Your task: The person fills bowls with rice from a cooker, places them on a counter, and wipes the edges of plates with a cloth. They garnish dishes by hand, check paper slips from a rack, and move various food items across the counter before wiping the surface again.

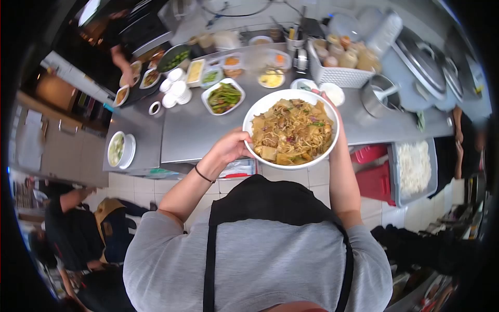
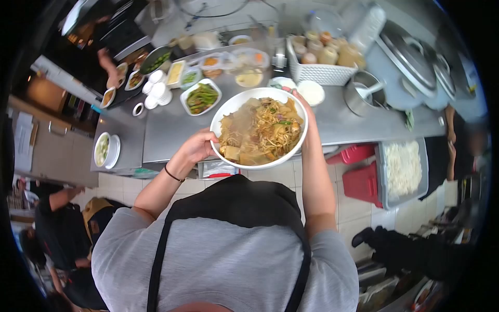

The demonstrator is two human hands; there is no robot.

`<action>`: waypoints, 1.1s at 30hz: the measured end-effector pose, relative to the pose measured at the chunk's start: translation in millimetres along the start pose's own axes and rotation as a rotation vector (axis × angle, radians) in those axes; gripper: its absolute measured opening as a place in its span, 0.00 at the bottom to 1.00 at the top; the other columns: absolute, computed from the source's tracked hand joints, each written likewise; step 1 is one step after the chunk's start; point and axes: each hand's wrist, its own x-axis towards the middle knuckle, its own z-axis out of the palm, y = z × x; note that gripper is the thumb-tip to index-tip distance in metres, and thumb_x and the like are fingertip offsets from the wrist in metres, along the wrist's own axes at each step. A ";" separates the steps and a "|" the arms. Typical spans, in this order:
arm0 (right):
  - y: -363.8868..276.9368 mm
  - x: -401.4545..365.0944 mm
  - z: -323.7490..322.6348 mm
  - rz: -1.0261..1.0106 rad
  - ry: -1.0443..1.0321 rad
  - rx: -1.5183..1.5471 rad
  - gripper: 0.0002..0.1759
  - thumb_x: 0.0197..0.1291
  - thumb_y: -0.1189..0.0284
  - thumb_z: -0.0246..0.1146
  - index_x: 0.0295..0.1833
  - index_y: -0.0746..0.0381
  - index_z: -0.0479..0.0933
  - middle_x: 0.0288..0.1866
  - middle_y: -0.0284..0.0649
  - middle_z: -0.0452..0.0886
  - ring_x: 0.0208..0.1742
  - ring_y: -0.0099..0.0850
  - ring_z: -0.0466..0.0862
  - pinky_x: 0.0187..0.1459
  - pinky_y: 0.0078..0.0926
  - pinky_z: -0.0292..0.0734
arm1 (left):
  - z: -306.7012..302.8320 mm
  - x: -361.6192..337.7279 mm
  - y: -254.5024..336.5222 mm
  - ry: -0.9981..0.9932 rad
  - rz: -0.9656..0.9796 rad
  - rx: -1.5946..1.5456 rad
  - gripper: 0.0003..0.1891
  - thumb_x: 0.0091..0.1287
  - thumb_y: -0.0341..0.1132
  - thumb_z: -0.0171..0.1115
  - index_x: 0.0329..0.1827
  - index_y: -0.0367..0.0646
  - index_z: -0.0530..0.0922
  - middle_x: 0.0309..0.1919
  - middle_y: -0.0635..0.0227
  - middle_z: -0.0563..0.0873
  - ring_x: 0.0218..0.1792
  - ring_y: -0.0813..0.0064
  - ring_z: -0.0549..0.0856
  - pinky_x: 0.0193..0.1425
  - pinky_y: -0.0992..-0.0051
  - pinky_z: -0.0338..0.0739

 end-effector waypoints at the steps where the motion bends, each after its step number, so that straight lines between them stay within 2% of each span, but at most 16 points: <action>1: 15.4 3.7 17.0 -0.009 0.080 -0.029 0.17 0.62 0.66 0.53 0.53 0.65 0.70 0.43 0.41 0.78 0.41 0.29 0.79 0.42 0.25 0.76 | -17.0 -15.8 5.6 0.014 0.024 -0.013 0.22 0.51 0.25 0.50 0.52 0.30 0.63 0.38 0.56 0.78 0.32 0.67 0.83 0.32 0.70 0.83; 5: 74.5 13.0 42.1 -0.128 0.048 -0.495 0.14 0.59 0.72 0.56 0.50 0.66 0.74 0.42 0.38 0.79 0.40 0.21 0.78 0.43 0.17 0.72 | -86.9 -61.7 19.9 0.181 0.140 0.020 0.24 0.52 0.27 0.49 0.53 0.29 0.61 0.41 0.53 0.78 0.31 0.65 0.83 0.31 0.70 0.83; 9: 97.5 22.5 67.5 -0.088 -0.044 -0.910 0.12 0.55 0.74 0.60 0.46 0.62 0.78 0.41 0.36 0.80 0.41 0.21 0.76 0.44 0.17 0.70 | -145.9 -80.5 19.0 0.391 0.278 0.023 0.26 0.49 0.25 0.47 0.55 0.30 0.61 0.43 0.52 0.77 0.34 0.65 0.83 0.29 0.72 0.84; 10: 103.5 37.6 60.0 -0.209 -0.038 -1.150 0.13 0.53 0.71 0.61 0.45 0.60 0.79 0.42 0.41 0.79 0.42 0.29 0.78 0.46 0.23 0.71 | -156.4 -83.6 17.2 0.452 0.343 -0.007 0.25 0.50 0.25 0.48 0.54 0.30 0.61 0.42 0.51 0.77 0.33 0.64 0.83 0.28 0.71 0.84; 11: 105.9 48.9 52.9 -0.207 -0.044 -1.155 0.13 0.53 0.71 0.61 0.45 0.60 0.79 0.42 0.41 0.79 0.42 0.29 0.78 0.46 0.23 0.71 | -168.0 -86.7 15.5 0.512 0.409 -0.036 0.24 0.50 0.24 0.48 0.53 0.30 0.61 0.41 0.50 0.76 0.32 0.63 0.83 0.27 0.71 0.84; 13: 106.0 72.3 56.3 -0.269 -0.072 -1.946 0.15 0.50 0.68 0.63 0.45 0.59 0.79 0.42 0.48 0.78 0.42 0.42 0.78 0.48 0.30 0.71 | -191.1 -93.9 13.9 0.550 0.425 -0.063 0.23 0.51 0.22 0.46 0.53 0.30 0.61 0.41 0.51 0.76 0.32 0.62 0.83 0.27 0.71 0.84; 14: 111.2 96.5 47.2 -0.366 -0.119 -2.076 0.14 0.49 0.66 0.62 0.42 0.61 0.79 0.41 0.50 0.77 0.43 0.48 0.77 0.47 0.36 0.71 | -195.0 -98.4 14.9 0.578 0.437 -0.096 0.23 0.51 0.22 0.45 0.53 0.30 0.61 0.42 0.50 0.76 0.33 0.62 0.83 0.27 0.70 0.84; 15: 112.6 118.3 58.9 -0.374 -0.138 -2.079 0.14 0.49 0.66 0.62 0.42 0.61 0.79 0.41 0.50 0.77 0.43 0.48 0.77 0.47 0.36 0.71 | -198.8 -102.3 14.1 0.608 0.449 -0.132 0.23 0.51 0.21 0.44 0.54 0.29 0.60 0.42 0.50 0.76 0.34 0.61 0.83 0.27 0.70 0.84; 17: 121.3 165.1 96.7 -0.570 -0.152 -1.914 0.10 0.48 0.71 0.61 0.38 0.60 0.79 0.37 0.49 0.78 0.42 0.46 0.78 0.45 0.39 0.72 | -211.0 -105.4 5.2 0.679 0.447 -0.146 0.23 0.53 0.22 0.43 0.56 0.31 0.60 0.44 0.49 0.76 0.36 0.60 0.83 0.26 0.70 0.84; 20: 180.9 282.1 106.9 -0.642 -0.307 -1.787 0.09 0.48 0.73 0.55 0.34 0.65 0.78 0.33 0.53 0.78 0.38 0.47 0.78 0.41 0.38 0.72 | -208.4 -104.4 6.7 0.698 0.486 -0.165 0.25 0.54 0.23 0.44 0.59 0.33 0.59 0.46 0.49 0.76 0.36 0.59 0.83 0.26 0.70 0.84; 21: 200.0 307.1 122.8 -0.505 -0.315 -2.135 0.09 0.48 0.75 0.53 0.33 0.65 0.78 0.33 0.53 0.78 0.36 0.47 0.79 0.39 0.40 0.73 | -213.3 -103.2 6.0 0.686 0.480 -0.168 0.26 0.54 0.24 0.45 0.60 0.33 0.58 0.48 0.49 0.75 0.36 0.58 0.83 0.25 0.69 0.84; 22: 210.7 319.9 138.2 -0.516 -0.417 -2.111 0.10 0.47 0.76 0.52 0.32 0.66 0.78 0.33 0.54 0.78 0.36 0.46 0.80 0.39 0.42 0.74 | -218.4 -100.9 4.9 0.676 0.469 -0.171 0.28 0.53 0.25 0.46 0.61 0.34 0.56 0.49 0.49 0.74 0.36 0.57 0.83 0.24 0.68 0.85; 23: 222.7 327.0 150.7 -0.399 -0.369 -2.144 0.10 0.48 0.77 0.52 0.32 0.67 0.78 0.33 0.54 0.79 0.37 0.45 0.81 0.40 0.42 0.75 | -219.4 -98.7 4.6 0.680 0.475 -0.166 0.28 0.52 0.24 0.45 0.60 0.33 0.56 0.48 0.49 0.75 0.35 0.57 0.83 0.24 0.68 0.85; 25: 237.6 337.8 162.2 -0.404 -0.498 -2.281 0.10 0.48 0.75 0.53 0.32 0.67 0.79 0.34 0.51 0.80 0.39 0.42 0.82 0.41 0.38 0.76 | -217.2 -96.8 2.7 0.707 0.496 -0.164 0.30 0.48 0.22 0.44 0.59 0.31 0.57 0.46 0.47 0.75 0.34 0.57 0.83 0.23 0.69 0.84; 31: 256.0 358.9 153.5 -0.429 -0.521 -2.296 0.11 0.45 0.71 0.59 0.36 0.63 0.79 0.37 0.47 0.81 0.40 0.39 0.82 0.40 0.36 0.77 | -207.1 -94.5 7.5 0.720 0.499 -0.233 0.26 0.50 0.21 0.45 0.56 0.31 0.60 0.42 0.49 0.77 0.32 0.59 0.83 0.24 0.68 0.85; 33: 253.6 363.4 154.3 -0.389 -0.607 -2.323 0.11 0.46 0.70 0.60 0.37 0.60 0.79 0.38 0.45 0.81 0.40 0.38 0.81 0.41 0.36 0.76 | -207.1 -96.9 8.2 0.735 0.481 -0.238 0.25 0.49 0.21 0.45 0.55 0.31 0.61 0.41 0.50 0.77 0.31 0.59 0.83 0.23 0.69 0.84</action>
